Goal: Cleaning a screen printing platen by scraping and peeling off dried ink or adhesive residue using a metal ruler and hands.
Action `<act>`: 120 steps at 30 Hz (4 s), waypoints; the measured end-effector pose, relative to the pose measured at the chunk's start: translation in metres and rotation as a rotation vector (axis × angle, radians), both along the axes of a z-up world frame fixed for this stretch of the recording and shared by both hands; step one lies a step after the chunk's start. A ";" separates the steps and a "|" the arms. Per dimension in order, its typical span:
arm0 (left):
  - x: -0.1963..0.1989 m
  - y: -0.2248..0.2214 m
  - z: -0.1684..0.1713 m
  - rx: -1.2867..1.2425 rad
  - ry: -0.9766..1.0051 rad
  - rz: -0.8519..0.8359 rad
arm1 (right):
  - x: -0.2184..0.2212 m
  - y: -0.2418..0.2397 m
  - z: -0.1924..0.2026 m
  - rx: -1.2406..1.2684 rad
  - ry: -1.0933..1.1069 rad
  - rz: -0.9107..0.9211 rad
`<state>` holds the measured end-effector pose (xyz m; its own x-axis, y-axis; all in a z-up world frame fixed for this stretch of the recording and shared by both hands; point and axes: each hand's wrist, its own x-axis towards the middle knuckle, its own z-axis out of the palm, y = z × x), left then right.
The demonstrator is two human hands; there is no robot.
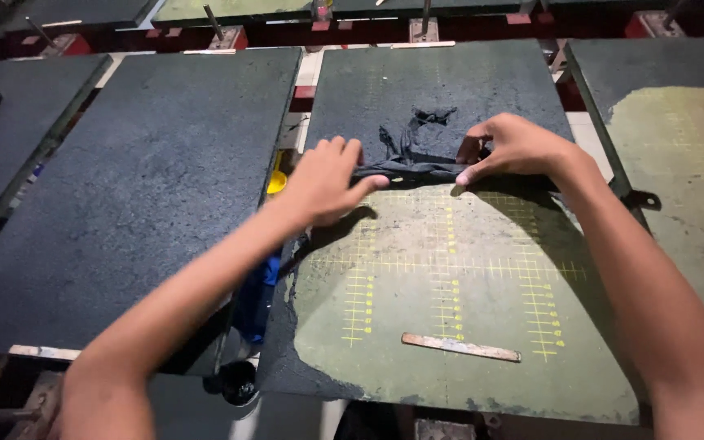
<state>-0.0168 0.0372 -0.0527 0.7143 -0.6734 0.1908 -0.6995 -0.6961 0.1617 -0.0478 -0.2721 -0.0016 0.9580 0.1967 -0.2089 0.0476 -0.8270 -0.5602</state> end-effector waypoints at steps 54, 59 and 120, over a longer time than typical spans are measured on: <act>-0.012 -0.035 0.147 -0.325 -0.191 -0.503 | -0.019 0.065 0.034 0.372 -0.579 0.249; -0.013 -0.062 0.131 -0.398 -0.594 -0.559 | -0.018 0.083 -0.002 0.717 -0.261 0.198; 0.005 -0.077 -0.045 -0.352 -0.209 -0.167 | -0.043 0.034 0.034 -0.615 -0.082 -0.135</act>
<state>-0.0116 -0.0400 -0.0974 0.5229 -0.6446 0.5577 -0.8405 -0.4986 0.2118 -0.0906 -0.2377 0.0327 0.9836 -0.0600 -0.1700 -0.0574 -0.9981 0.0200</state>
